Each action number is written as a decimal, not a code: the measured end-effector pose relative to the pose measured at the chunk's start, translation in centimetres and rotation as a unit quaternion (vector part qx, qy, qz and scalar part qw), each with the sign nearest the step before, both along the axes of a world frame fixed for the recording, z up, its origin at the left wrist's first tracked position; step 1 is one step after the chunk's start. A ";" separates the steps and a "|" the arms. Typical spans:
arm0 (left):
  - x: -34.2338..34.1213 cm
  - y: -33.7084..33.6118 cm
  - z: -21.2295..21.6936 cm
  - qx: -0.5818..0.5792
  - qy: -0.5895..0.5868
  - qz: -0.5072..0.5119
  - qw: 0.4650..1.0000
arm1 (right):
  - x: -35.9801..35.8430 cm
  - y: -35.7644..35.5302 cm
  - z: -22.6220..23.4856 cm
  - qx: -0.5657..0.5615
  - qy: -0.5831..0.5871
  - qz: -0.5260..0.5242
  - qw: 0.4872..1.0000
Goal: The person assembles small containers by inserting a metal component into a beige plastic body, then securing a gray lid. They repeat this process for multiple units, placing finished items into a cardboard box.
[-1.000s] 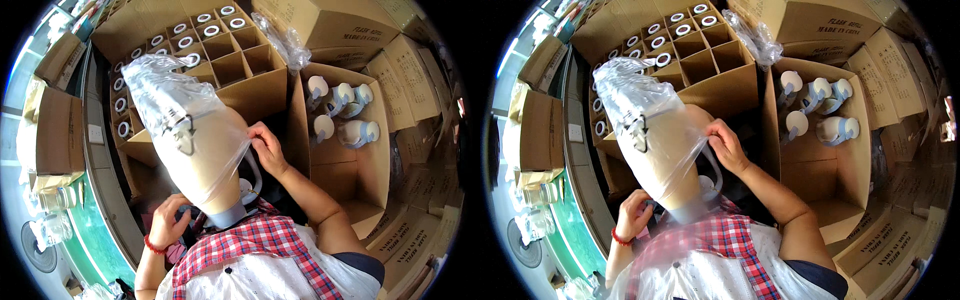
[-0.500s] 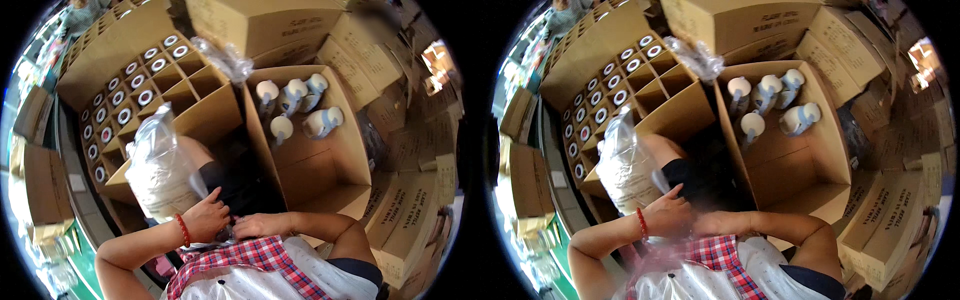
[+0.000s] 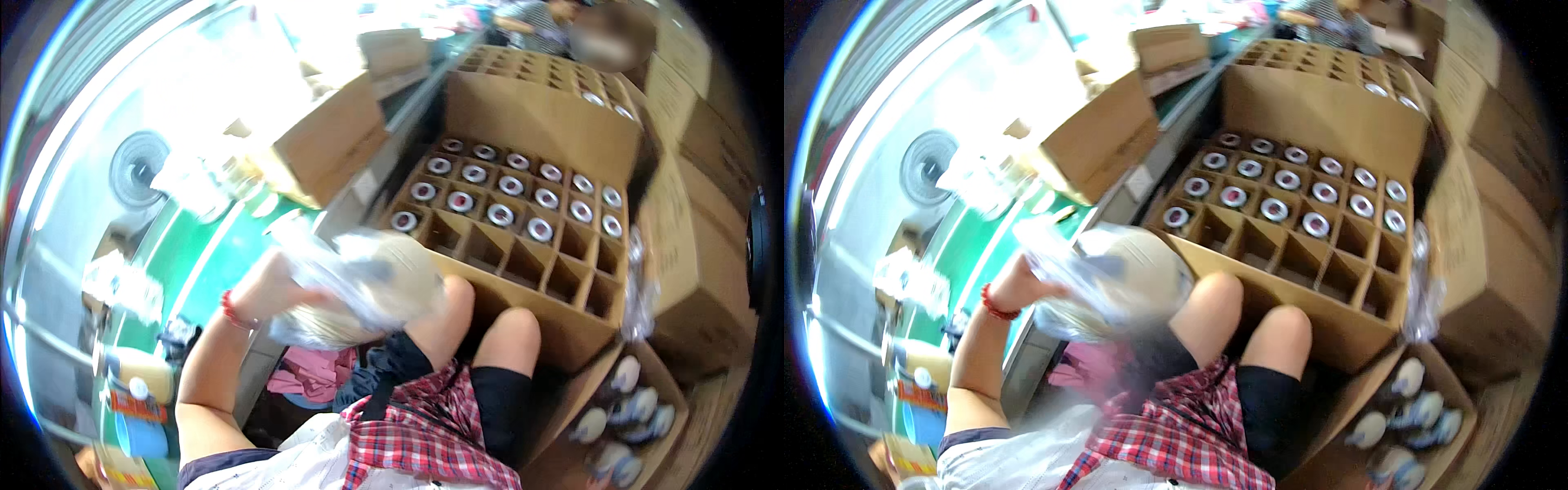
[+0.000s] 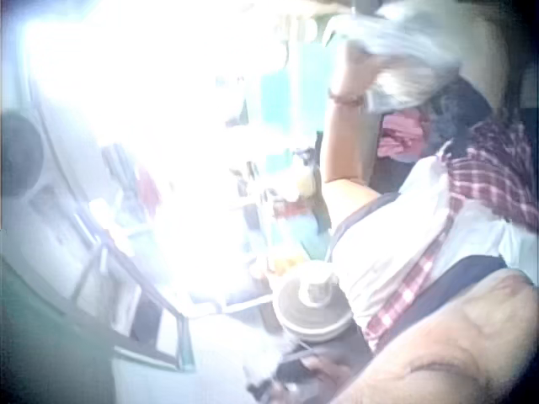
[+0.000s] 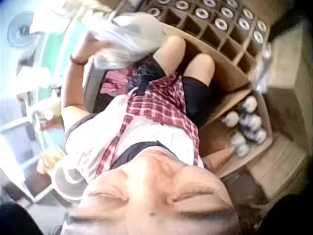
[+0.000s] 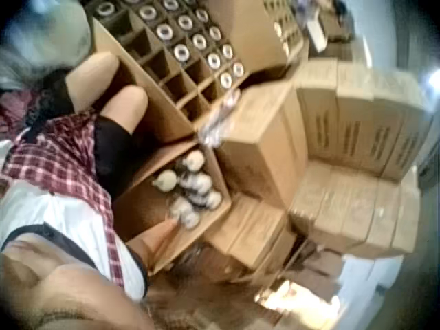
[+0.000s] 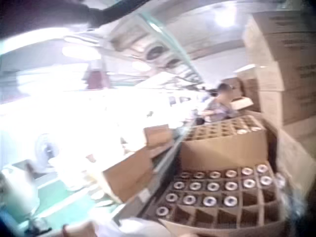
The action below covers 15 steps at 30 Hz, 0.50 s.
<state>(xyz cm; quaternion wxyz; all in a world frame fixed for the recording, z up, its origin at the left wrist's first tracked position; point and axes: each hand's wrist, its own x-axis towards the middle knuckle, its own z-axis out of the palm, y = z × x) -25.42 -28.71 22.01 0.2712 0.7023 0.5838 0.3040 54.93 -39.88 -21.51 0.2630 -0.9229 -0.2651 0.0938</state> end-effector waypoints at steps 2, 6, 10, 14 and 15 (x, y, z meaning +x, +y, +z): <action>-7.6 -3.6 0.3 0.011 -0.197 0.154 0.968 | -1.0 1.9 1.7 -0.022 -0.019 0.023 0.999; -20.4 -8.7 1.8 0.231 -0.118 0.493 0.830 | -3.6 2.8 5.7 -0.017 -0.050 0.057 0.997; -35.2 -10.4 2.2 0.338 -0.093 0.599 0.720 | -10.1 2.6 10.8 0.006 -0.070 0.112 0.991; -49.6 -8.3 -4.6 0.383 -0.029 0.686 0.618 | -17.0 1.3 15.6 0.040 -0.091 0.155 0.983; -54.0 -8.6 -6.5 0.310 -0.041 0.733 0.604 | -18.6 1.1 16.1 0.048 -0.090 0.163 0.981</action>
